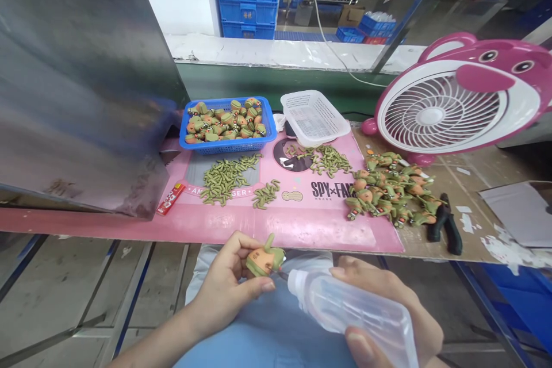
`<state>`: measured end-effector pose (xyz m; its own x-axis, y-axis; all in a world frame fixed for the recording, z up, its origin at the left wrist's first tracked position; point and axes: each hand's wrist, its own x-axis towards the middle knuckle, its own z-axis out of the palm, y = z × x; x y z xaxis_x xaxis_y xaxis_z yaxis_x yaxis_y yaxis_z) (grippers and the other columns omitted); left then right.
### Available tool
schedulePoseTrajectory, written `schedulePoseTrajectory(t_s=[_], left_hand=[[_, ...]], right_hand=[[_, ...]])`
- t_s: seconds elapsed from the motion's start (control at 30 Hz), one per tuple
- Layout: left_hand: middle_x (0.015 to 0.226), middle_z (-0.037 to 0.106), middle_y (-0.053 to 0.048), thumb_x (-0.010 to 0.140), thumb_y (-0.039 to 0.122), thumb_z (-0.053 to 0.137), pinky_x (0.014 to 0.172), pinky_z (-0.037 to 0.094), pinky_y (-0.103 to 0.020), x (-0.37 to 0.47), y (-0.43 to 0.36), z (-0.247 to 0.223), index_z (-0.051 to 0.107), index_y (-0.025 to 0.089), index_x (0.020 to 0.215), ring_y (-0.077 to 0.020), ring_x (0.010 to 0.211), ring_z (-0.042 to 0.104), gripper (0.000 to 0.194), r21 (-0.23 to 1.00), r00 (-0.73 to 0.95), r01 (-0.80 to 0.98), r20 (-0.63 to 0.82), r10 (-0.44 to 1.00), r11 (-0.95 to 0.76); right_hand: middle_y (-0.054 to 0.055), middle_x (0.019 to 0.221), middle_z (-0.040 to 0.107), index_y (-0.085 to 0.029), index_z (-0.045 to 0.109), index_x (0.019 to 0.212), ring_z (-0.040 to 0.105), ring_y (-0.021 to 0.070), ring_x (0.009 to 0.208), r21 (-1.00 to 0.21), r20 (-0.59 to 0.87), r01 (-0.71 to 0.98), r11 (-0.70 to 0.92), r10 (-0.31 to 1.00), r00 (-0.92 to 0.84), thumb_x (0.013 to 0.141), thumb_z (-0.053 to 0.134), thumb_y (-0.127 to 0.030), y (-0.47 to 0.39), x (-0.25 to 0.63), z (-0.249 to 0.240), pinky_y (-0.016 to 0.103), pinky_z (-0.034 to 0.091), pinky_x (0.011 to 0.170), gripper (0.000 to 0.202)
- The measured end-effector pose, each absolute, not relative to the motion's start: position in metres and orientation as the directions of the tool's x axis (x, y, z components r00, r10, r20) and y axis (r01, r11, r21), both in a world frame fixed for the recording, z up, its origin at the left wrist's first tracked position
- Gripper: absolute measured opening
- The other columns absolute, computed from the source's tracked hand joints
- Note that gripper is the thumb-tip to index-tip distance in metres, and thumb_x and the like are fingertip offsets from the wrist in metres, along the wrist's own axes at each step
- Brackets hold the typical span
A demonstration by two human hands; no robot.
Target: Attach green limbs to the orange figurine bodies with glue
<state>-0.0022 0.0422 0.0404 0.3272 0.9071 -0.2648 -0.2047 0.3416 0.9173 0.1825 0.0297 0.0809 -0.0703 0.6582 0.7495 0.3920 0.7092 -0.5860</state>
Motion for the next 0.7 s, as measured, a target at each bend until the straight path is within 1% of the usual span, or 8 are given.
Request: schedulePoseTrajectory(t_s=[0.1, 0.27, 0.37, 0.53, 0.7], left_hand=[[0.068, 0.061, 0.004, 0.06, 0.027, 0.076, 0.051, 0.039, -0.022, -0.0017, 0.0423, 0.0402, 0.051, 0.021, 0.083, -0.0099, 0.055, 0.051, 0.034, 0.919, 0.32, -0.189, -0.276, 0.906, 0.347], [0.065, 0.059, 0.004, 0.06, 0.028, 0.076, 0.047, 0.037, -0.02, -0.0004, 0.0428, 0.0406, 0.051, 0.021, 0.083, -0.0103, 0.054, 0.051, 0.035, 0.919, 0.308, -0.179, -0.285, 0.907, 0.35], [0.067, 0.059, 0.004, 0.059, 0.029, 0.076, 0.044, 0.037, -0.02, -0.0005, 0.0426, 0.0412, 0.05, 0.021, 0.082, -0.0107, 0.054, 0.051, 0.036, 0.911, 0.311, -0.187, -0.299, 0.902, 0.367], [0.068, 0.059, 0.004, 0.06, 0.029, 0.076, 0.045, 0.037, -0.02, -0.0007, 0.0421, 0.0415, 0.05, 0.021, 0.083, -0.0102, 0.055, 0.05, 0.035, 0.915, 0.32, -0.183, -0.291, 0.902, 0.36], [0.067, 0.058, 0.004, 0.059, 0.03, 0.076, 0.045, 0.036, -0.019, -0.0006, 0.0423, 0.0413, 0.05, 0.021, 0.082, -0.0096, 0.054, 0.049, 0.036, 0.91, 0.342, -0.187, -0.293, 0.893, 0.371]], right_hand=[[0.003, 0.063, 0.058, -0.011, 0.055, 0.096, 0.052, 0.0127, 0.045, -0.583, 0.753, 0.397, 0.709, 0.655, -0.064, 0.084, 0.048, -0.027, 0.0296, 0.1806, 0.0794, 0.025, 0.044, 0.042, 0.021], [0.004, 0.063, 0.059, -0.012, 0.056, 0.095, 0.056, 0.0137, 0.05, -0.573, 0.753, 0.42, 0.704, 0.654, -0.069, 0.084, 0.049, -0.027, 0.0282, 0.1824, 0.0804, 0.026, 0.048, 0.048, 0.02], [0.004, 0.063, 0.058, -0.012, 0.055, 0.096, 0.055, 0.0132, 0.049, -0.575, 0.755, 0.413, 0.706, 0.653, -0.066, 0.085, 0.049, -0.026, 0.0282, 0.1842, 0.0819, 0.025, 0.046, 0.045, 0.019], [0.004, 0.063, 0.057, -0.012, 0.055, 0.098, 0.051, 0.0129, 0.046, -0.598, 0.74, 0.392, 0.699, 0.67, -0.066, 0.085, 0.048, -0.026, 0.0269, 0.1836, 0.0827, 0.026, 0.044, 0.041, 0.02], [0.004, 0.064, 0.058, -0.013, 0.055, 0.102, 0.052, 0.0142, 0.046, -0.608, 0.737, 0.384, 0.695, 0.674, -0.052, 0.083, 0.049, -0.026, 0.0273, 0.1836, 0.0808, 0.027, 0.042, 0.039, 0.023]])
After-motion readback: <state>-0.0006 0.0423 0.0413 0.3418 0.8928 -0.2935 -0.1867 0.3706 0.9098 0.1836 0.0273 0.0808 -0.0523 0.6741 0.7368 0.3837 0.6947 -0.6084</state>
